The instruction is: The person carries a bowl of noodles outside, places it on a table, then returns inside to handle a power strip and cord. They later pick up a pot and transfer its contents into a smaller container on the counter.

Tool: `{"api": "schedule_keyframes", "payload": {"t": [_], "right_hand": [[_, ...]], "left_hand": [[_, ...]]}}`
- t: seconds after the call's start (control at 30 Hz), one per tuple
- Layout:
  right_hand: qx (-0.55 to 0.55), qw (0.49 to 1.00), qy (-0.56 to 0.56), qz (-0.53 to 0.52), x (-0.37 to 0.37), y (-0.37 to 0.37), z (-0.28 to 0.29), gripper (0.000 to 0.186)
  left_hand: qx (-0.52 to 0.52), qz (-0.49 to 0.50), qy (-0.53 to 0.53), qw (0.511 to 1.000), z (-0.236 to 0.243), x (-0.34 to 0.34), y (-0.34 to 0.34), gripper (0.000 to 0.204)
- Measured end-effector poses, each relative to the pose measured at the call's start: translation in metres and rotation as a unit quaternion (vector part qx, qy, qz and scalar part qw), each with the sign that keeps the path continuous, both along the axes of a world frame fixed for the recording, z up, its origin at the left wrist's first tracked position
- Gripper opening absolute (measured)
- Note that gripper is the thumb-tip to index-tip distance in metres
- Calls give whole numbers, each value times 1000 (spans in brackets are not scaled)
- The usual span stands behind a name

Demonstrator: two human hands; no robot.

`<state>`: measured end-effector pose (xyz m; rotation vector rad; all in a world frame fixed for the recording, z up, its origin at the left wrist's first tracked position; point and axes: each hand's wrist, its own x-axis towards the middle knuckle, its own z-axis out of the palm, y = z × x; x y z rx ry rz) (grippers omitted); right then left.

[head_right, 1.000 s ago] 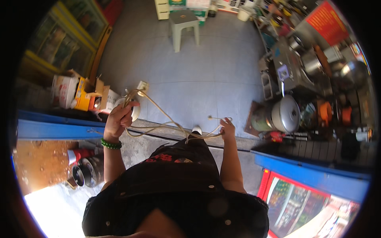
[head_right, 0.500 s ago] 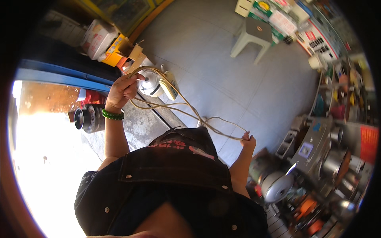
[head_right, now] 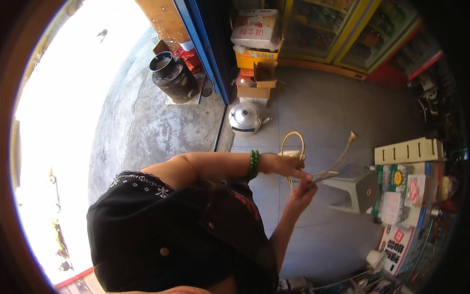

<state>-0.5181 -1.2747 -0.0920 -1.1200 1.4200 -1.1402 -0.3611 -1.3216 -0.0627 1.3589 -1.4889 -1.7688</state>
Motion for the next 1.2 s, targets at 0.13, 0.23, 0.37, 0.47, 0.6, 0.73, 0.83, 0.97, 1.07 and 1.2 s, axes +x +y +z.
{"api": "schedule_keyframes", "payload": {"t": [0.13, 0.23, 0.37, 0.47, 0.6, 0.73, 0.83, 0.97, 1.07, 1.2], "right_hand": [[-75, 966, 174, 174, 30, -41, 9, 35], [-39, 933, 223, 280, 9, -89, 13, 37], [-72, 963, 212, 148, -69, -157, -7, 32], [176, 947, 263, 64, -144, -184, -51, 30], [367, 917, 131, 88, -188, -198, -116, 33], [353, 932, -50, 61, -200, -235, -101, 35], [290, 949, -119, 26, -218, -294, -68, 41], [211, 976, -41, 40, -278, -434, -46, 49], [112, 993, -17, 33, -300, -538, -39, 49], [44, 995, -10, 87, -317, -674, 7, 48]], "left_hand": [[11, 26, 141, 990, -22, -8, -66, 35], [56, 92, 232, 967, -26, 6, -125, 22], [88, 166, 279, 942, -15, 25, -200, 21], [70, 151, 226, 960, -2, 30, -249, 21], [25, 141, 155, 978, 7, 19, -310, 20], [-200, 141, -65, 968, -11, 3, -388, 25], [-219, 128, -114, 961, -22, -10, -461, 32], [-243, 62, -162, 955, 6, -31, -556, 34], [-101, 62, -196, 973, 52, -57, -614, 33], [-98, 23, -167, 981, 94, -95, -691, 23]]}}
